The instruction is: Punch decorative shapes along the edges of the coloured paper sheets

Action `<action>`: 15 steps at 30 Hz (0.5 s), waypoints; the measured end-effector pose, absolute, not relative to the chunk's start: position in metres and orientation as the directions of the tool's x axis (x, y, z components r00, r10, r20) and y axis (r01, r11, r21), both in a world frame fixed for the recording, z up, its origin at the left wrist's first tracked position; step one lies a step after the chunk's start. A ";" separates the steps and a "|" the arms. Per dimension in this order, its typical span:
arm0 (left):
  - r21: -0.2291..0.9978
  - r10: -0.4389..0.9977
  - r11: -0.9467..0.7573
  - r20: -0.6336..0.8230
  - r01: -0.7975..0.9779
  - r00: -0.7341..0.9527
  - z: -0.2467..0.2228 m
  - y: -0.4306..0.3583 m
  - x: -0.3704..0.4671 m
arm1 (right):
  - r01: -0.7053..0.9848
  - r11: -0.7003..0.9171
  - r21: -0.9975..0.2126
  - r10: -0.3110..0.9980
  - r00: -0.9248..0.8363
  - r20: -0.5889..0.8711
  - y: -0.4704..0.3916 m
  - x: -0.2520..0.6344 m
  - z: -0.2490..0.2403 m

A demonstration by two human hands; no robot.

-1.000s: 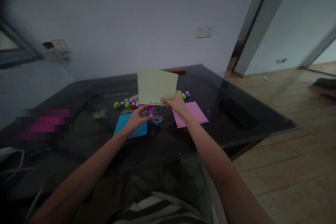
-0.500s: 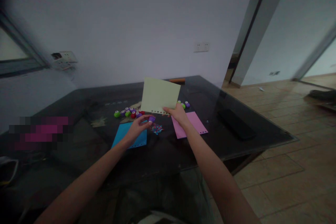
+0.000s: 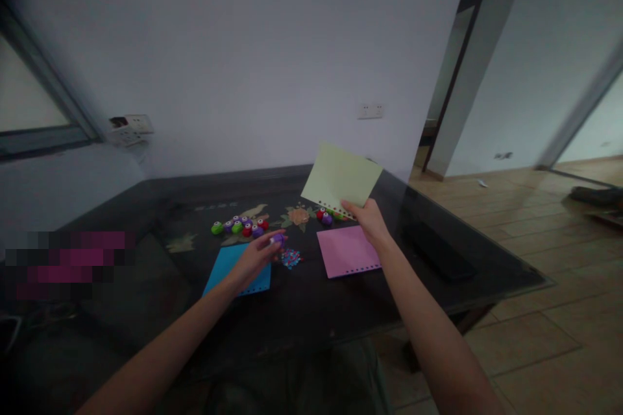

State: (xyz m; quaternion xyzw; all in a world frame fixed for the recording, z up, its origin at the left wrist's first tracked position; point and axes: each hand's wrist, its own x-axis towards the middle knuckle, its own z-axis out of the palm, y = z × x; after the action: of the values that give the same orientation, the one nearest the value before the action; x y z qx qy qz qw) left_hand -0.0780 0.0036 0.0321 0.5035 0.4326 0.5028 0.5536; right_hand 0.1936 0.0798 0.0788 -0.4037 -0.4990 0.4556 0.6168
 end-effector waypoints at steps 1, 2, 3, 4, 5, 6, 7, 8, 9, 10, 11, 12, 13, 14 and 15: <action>0.997 0.993 -0.037 0.044 -0.062 0.107 0.033 0.003 -0.077 | -0.151 0.240 -0.959 0.970 0.088 0.228 0.080 0.201 0.073; 0.998 0.993 -0.057 0.058 -0.008 0.101 0.035 0.002 -0.075 | -0.152 0.227 -0.962 0.973 0.087 0.216 0.079 0.208 0.067; 0.997 0.993 -0.071 0.067 0.033 0.101 0.037 0.001 -0.073 | -0.162 0.227 -0.960 0.972 0.095 0.214 0.078 0.214 0.060; 0.995 0.992 -0.078 0.071 0.058 0.108 0.038 0.001 -0.071 | -0.184 0.232 -0.955 0.970 0.122 0.212 0.077 0.219 0.054; 0.994 0.991 -0.081 0.073 0.067 0.116 0.040 0.000 -0.069 | -0.196 0.222 -0.955 0.971 0.138 0.197 0.077 0.224 0.048; 0.994 0.989 -0.083 0.074 0.067 0.126 0.042 0.000 -0.066 | -0.196 0.212 -0.958 0.971 0.154 0.183 0.077 0.228 0.044; 0.994 0.988 -0.085 0.076 0.063 0.137 0.044 0.001 -0.064 | -0.195 0.212 -0.958 0.969 0.169 0.180 0.078 0.231 0.041; 0.994 0.985 -0.091 0.081 0.064 0.152 0.045 0.002 -0.061 | -0.196 0.217 -0.956 0.967 0.178 0.182 0.079 0.232 0.039; 0.992 0.981 -0.102 0.088 0.075 0.171 0.045 0.006 -0.058 | -0.197 0.221 -0.955 0.965 0.183 0.185 0.079 0.233 0.038; 0.989 0.977 -0.118 0.099 0.093 0.191 0.046 0.011 -0.055 | -0.200 0.226 -0.953 0.964 0.184 0.190 0.080 0.233 0.039; 0.982 0.972 -0.138 0.110 0.126 0.206 0.046 0.017 -0.051 | -0.202 0.228 -0.953 0.965 0.180 0.192 0.080 0.233 0.040; 0.972 0.969 -0.161 0.123 0.171 0.214 0.046 0.026 -0.047 | -0.202 0.227 -0.953 0.966 0.174 0.193 0.079 0.232 0.041; 0.958 0.969 -0.184 0.140 0.219 0.206 0.045 0.036 -0.041 | -0.201 0.224 -0.954 0.967 0.168 0.191 0.078 0.230 0.043; 0.936 0.968 -0.218 0.170 0.277 0.187 0.045 0.048 -0.035 | -0.201 0.221 -0.954 0.968 0.161 0.191 0.077 0.229 0.045; 0.909 0.964 -0.252 0.203 0.331 0.174 0.044 0.061 -0.029 | -0.202 0.221 -0.954 0.969 0.154 0.192 0.076 0.227 0.047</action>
State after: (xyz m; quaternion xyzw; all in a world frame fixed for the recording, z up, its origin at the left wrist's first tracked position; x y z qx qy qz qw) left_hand -0.0291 0.0607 0.0443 0.6686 0.4840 0.4228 0.3740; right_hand 0.2274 0.0760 0.0466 -0.4193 -0.4573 0.4622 0.6336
